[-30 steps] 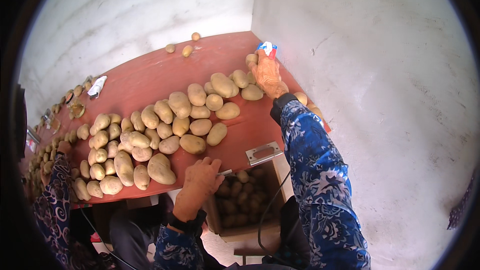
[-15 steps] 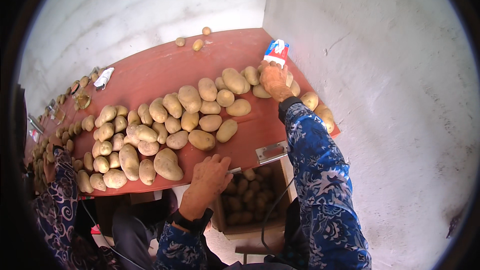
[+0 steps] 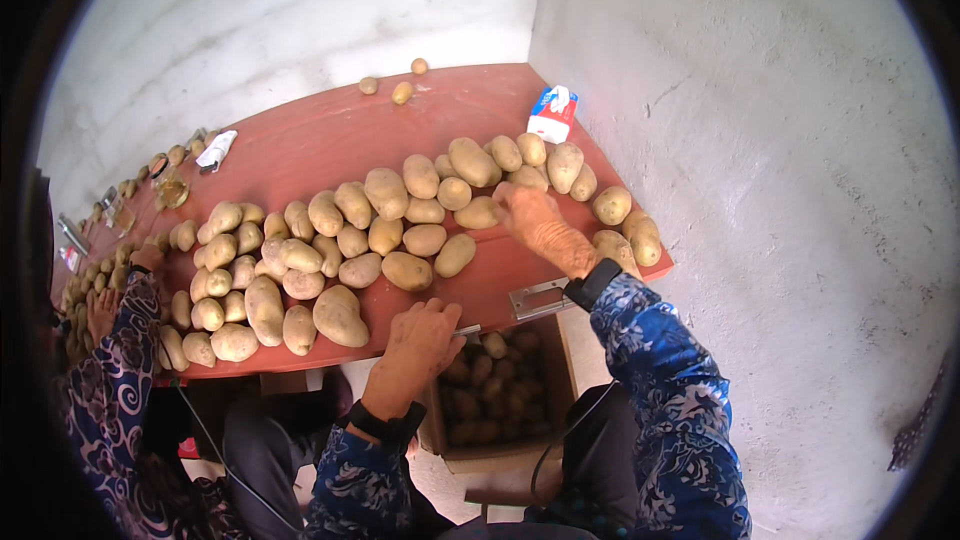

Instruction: Sort potatoes from a pile into a cardboard box.

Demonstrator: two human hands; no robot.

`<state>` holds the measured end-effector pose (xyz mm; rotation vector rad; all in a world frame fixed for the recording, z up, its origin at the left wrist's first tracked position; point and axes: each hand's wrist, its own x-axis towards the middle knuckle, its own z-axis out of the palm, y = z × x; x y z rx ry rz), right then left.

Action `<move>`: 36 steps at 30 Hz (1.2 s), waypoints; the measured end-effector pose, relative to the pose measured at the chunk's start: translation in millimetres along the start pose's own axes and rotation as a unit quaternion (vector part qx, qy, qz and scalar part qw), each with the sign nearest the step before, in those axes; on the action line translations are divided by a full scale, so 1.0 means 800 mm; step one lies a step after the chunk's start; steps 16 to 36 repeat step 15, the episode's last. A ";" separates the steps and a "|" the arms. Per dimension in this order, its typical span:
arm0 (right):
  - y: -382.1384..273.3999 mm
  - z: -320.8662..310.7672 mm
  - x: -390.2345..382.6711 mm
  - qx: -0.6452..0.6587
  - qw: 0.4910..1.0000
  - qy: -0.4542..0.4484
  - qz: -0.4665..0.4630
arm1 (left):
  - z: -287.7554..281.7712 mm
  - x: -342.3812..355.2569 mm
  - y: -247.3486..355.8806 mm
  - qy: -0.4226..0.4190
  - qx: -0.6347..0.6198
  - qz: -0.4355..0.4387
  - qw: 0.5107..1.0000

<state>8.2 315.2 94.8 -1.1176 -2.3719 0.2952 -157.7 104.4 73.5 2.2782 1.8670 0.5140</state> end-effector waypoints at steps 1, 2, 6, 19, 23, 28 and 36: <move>-0.005 0.008 -0.005 -0.007 0.999 -0.029 0.027 | 0.000 0.000 0.000 -0.002 0.011 -0.005 1.000; -0.008 0.015 -0.008 -0.005 0.997 -0.058 0.042 | 0.000 0.000 0.000 0.002 0.001 0.000 1.000; -0.016 0.034 -0.003 -0.007 0.994 -0.078 0.077 | 0.001 0.004 -0.001 0.002 0.004 0.001 1.000; -0.030 0.028 0.001 -0.015 0.987 -0.104 0.122 | 0.002 0.005 -0.002 -0.017 0.012 -0.014 1.000; -0.030 0.028 0.001 -0.015 0.987 -0.104 0.122 | 0.002 0.005 -0.002 -0.017 0.012 -0.014 1.000; -0.030 0.028 0.001 -0.015 0.987 -0.104 0.122 | 0.002 0.005 -0.002 -0.017 0.012 -0.014 1.000; -0.030 0.028 0.001 -0.015 0.987 -0.104 0.122 | 0.002 0.005 -0.002 -0.017 0.012 -0.014 1.000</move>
